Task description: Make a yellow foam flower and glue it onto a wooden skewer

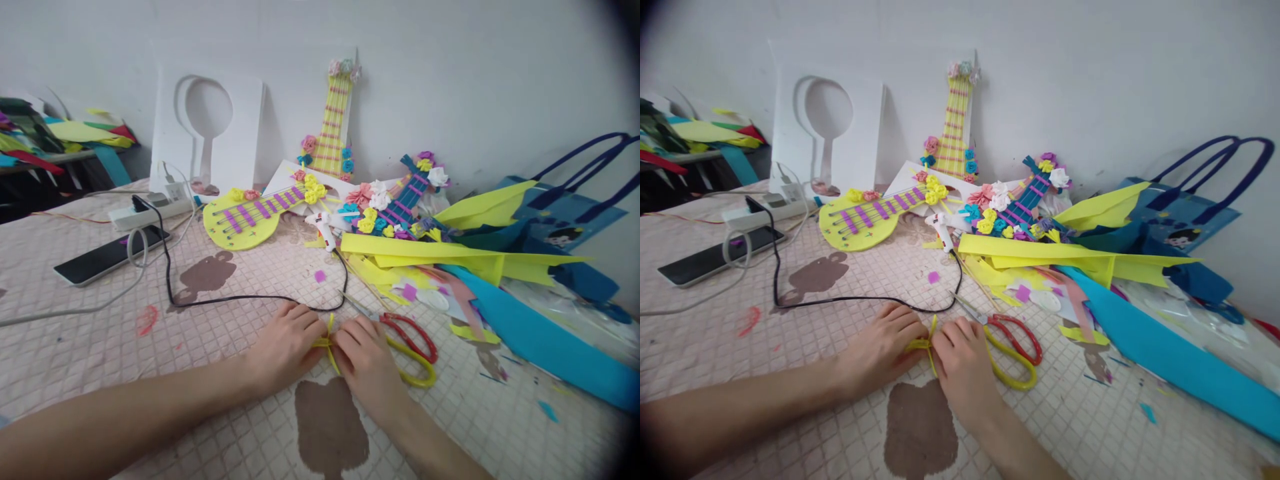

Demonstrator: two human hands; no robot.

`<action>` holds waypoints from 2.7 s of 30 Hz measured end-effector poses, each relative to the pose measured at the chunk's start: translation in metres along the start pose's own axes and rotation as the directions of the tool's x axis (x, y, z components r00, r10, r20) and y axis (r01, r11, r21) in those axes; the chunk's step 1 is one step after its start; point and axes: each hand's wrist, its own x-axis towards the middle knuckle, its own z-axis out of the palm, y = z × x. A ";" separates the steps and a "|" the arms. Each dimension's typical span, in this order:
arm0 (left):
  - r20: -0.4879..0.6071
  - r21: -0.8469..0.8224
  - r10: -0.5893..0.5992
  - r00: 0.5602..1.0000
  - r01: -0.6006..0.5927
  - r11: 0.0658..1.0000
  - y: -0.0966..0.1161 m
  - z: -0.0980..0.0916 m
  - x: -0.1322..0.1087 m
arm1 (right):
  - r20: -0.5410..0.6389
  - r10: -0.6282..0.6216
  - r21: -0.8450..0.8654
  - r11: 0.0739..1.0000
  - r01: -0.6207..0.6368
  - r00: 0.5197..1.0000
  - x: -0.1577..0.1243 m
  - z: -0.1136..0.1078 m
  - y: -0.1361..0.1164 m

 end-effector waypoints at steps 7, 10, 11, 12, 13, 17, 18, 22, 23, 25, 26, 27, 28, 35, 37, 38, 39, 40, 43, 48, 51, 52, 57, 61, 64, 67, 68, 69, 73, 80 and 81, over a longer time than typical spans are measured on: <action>0.021 0.020 0.012 1.000 -0.013 1.000 -0.003 -0.003 0.001 | 0.015 0.011 0.026 1.000 -0.011 1.000 0.001 0.000 0.001; 0.017 0.033 0.031 0.999 -0.032 0.999 -0.004 -0.002 0.001 | 0.035 0.023 0.036 0.999 -0.025 0.999 0.000 0.001 0.001; 0.015 0.037 0.041 0.999 -0.042 0.998 -0.005 -0.001 0.000 | 0.035 0.028 0.040 0.999 -0.029 0.999 0.000 0.001 0.002; 0.014 0.041 0.051 0.999 -0.051 0.998 -0.005 0.000 0.000 | 0.033 0.031 0.045 0.998 -0.032 0.999 -0.001 0.002 0.002; 0.015 0.044 0.058 0.998 -0.059 0.997 -0.005 0.001 0.000 | 0.032 0.033 0.049 0.998 -0.035 0.999 -0.001 0.003 0.002; 0.027 0.041 0.045 0.999 -0.046 0.998 -0.002 0.002 0.000 | 0.048 0.034 0.058 0.998 -0.037 0.998 -0.001 0.006 0.002; 0.033 0.033 0.032 0.999 -0.033 0.999 -0.001 0.002 0.000 | 0.052 0.036 0.059 0.998 -0.039 0.998 -0.001 0.006 0.002; 0.060 0.007 -0.013 0.998 0.013 1.000 -0.002 -0.001 0.001 | 0.045 0.041 0.067 0.997 -0.044 0.998 -0.001 0.006 0.001; 0.065 -0.004 -0.014 0.998 0.015 1.000 -0.003 -0.001 0.001 | 0.044 0.042 0.071 0.997 -0.045 0.998 -0.001 0.006 0.001; 0.069 -0.039 -0.012 0.998 0.014 0.999 -0.006 -0.001 0.002 | 0.045 0.041 0.077 0.996 -0.045 0.998 -0.001 0.006 0.001; 0.061 -0.052 -0.010 0.998 0.013 0.999 -0.008 -0.001 0.002 | 0.048 0.042 0.079 0.996 -0.045 0.998 -0.001 0.006 0.001; 0.055 -0.068 -0.004 0.998 0.008 0.998 -0.009 0.000 0.002 | 0.052 0.041 0.081 0.996 -0.045 0.998 -0.001 0.006 0.002; 0.054 -0.079 0.008 0.999 -0.004 0.997 -0.010 0.000 0.003 | 0.057 0.039 0.082 0.996 -0.044 0.998 -0.001 0.006 0.002; 0.065 -0.038 0.083 0.994 -0.080 0.996 -0.008 -0.002 0.004 | 0.070 0.007 0.085 0.996 -0.013 0.998 0.000 0.006 0.002; 0.066 -0.018 0.089 0.994 -0.088 0.996 -0.007 -0.002 0.003 | 0.070 -0.012 0.077 0.997 0.006 0.997 0.001 0.006 0.001; 0.063 -0.011 0.088 0.994 -0.088 0.996 -0.006 -0.002 0.003 | 0.070 -0.017 0.069 0.998 0.013 0.997 0.002 0.006 0.000; 0.060 -0.006 0.084 0.995 -0.083 0.996 -0.006 -0.002 0.002 | 0.070 -0.017 0.061 0.998 0.012 0.997 0.002 0.006 -0.001; 0.056 -0.007 0.077 0.995 -0.077 0.997 -0.006 -0.002 0.002 | 0.068 -0.009 0.052 0.999 0.005 0.998 0.003 0.007 -0.001; 0.042 -0.037 0.048 0.998 -0.046 0.998 -0.008 -0.001 0.003 | 0.065 0.034 0.049 0.998 -0.037 0.997 0.002 0.009 0.001; -0.008 -0.084 0.011 1.000 -0.012 0.996 -0.010 0.003 0.004 | 0.045 0.046 0.096 0.994 -0.050 0.998 -0.002 0.011 0.008; -0.015 -0.086 0.013 1.000 -0.014 0.996 -0.008 0.003 0.003 | 0.045 0.048 0.099 0.994 -0.052 0.998 -0.003 0.011 0.008; -0.013 -0.085 0.016 1.000 -0.017 0.996 -0.008 0.003 0.002 | 0.049 0.050 0.097 0.994 -0.055 0.998 -0.003 0.010 0.008; 0.011 -0.075 0.039 0.999 -0.038 0.996 -0.007 0.002 0.002 | 0.095 0.053 0.088 0.994 -0.061 0.994 -0.003 0.008 0.007; 0.009 -0.065 0.055 0.998 -0.054 0.996 -0.008 0.005 0.001 | 0.111 0.049 0.086 0.995 -0.059 0.993 -0.003 0.006 0.008; -0.004 -0.058 0.054 0.999 -0.054 0.997 -0.007 0.007 0.001 | 0.102 0.043 0.065 0.997 -0.050 0.994 -0.002 0.007 0.008; -0.012 -0.053 0.063 0.998 -0.063 0.997 -0.007 0.007 0.001 | 0.091 0.038 0.046 0.998 -0.042 0.995 -0.002 0.007 0.006; -0.011 -0.050 0.066 0.998 -0.067 0.997 -0.006 0.007 0.000 | 0.086 0.038 0.042 0.998 -0.042 0.996 -0.002 0.007 0.005; -0.009 -0.047 0.069 0.998 -0.070 0.996 -0.006 0.007 0.000 | 0.081 0.039 0.039 0.998 -0.043 0.996 -0.002 0.007 0.004; -0.004 -0.041 0.062 0.998 -0.062 0.997 -0.005 0.006 0.000 | 0.068 0.046 0.033 0.998 -0.048 0.997 -0.002 0.006 0.001; 0.017 -0.033 0.058 0.998 -0.058 0.998 -0.004 0.006 0.001 | 0.061 0.040 0.022 0.999 -0.041 0.997 -0.002 0.008 0.000; 0.015 -0.022 0.059 0.998 -0.058 0.998 -0.004 0.007 0.000 | 0.053 0.038 0.018 0.999 -0.039 0.998 -0.001 0.009 0.000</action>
